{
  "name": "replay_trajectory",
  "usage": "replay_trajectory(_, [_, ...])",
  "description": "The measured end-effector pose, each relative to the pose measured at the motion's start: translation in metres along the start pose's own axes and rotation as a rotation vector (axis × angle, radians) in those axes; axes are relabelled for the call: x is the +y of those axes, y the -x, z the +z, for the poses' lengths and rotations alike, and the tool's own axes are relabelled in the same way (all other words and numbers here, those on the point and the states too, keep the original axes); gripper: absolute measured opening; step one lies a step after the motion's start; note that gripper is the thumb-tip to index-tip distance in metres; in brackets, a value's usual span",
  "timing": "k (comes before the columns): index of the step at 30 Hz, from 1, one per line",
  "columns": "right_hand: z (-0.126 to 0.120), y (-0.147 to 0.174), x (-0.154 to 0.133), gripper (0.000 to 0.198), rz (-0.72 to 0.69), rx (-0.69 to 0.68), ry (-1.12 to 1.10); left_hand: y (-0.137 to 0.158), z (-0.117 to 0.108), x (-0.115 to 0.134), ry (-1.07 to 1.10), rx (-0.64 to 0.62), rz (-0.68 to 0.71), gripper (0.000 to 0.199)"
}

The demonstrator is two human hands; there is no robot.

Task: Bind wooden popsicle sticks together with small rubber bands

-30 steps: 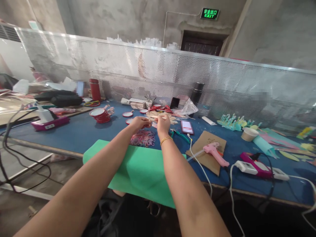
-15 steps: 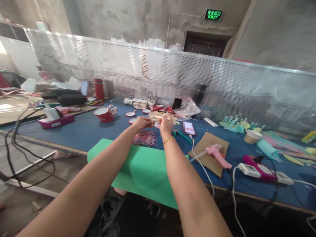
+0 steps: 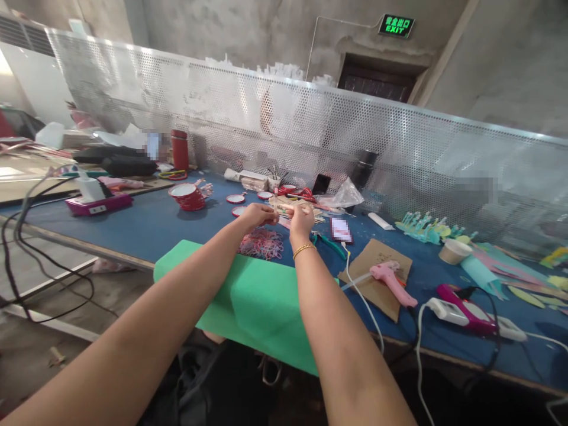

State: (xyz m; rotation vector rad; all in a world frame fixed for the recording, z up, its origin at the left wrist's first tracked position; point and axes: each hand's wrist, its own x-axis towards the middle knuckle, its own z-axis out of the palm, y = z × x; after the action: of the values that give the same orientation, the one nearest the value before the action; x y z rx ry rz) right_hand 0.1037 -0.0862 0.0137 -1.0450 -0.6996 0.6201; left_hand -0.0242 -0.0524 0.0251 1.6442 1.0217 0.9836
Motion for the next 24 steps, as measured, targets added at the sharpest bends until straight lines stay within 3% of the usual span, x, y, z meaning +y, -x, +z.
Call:
replay_trajectory(5, [0.0018, -0.0018, 0.0021, 0.005, -0.008, -0.056, -0.021, 0.002, 0.001, 0.0036, 0.022, -0.001, -0.006, 0.032])
replay_trajectory(10, [0.001, -0.0019, 0.0009, 0.005, 0.02, 0.02, -0.02, 0.002, 0.0004, 0.0041, 0.006, 0.002, -0.011, 0.032])
replay_trajectory(15, [0.002, -0.0008, 0.0009, 0.005, 0.011, -0.049, -0.028, 0.0011, -0.0005, 0.0034, -0.021, 0.003, 0.005, 0.032])
replay_trajectory(20, [0.0, -0.0025, 0.0012, 0.006, -0.008, 0.02, 0.016, -0.0003, -0.001, 0.0017, -0.017, -0.001, 0.003, 0.032])
replay_trajectory(24, [0.0022, -0.0009, 0.0002, 0.005, 0.005, -0.041, -0.03, -0.0005, -0.001, 0.0012, -0.015, -0.007, -0.002, 0.032])
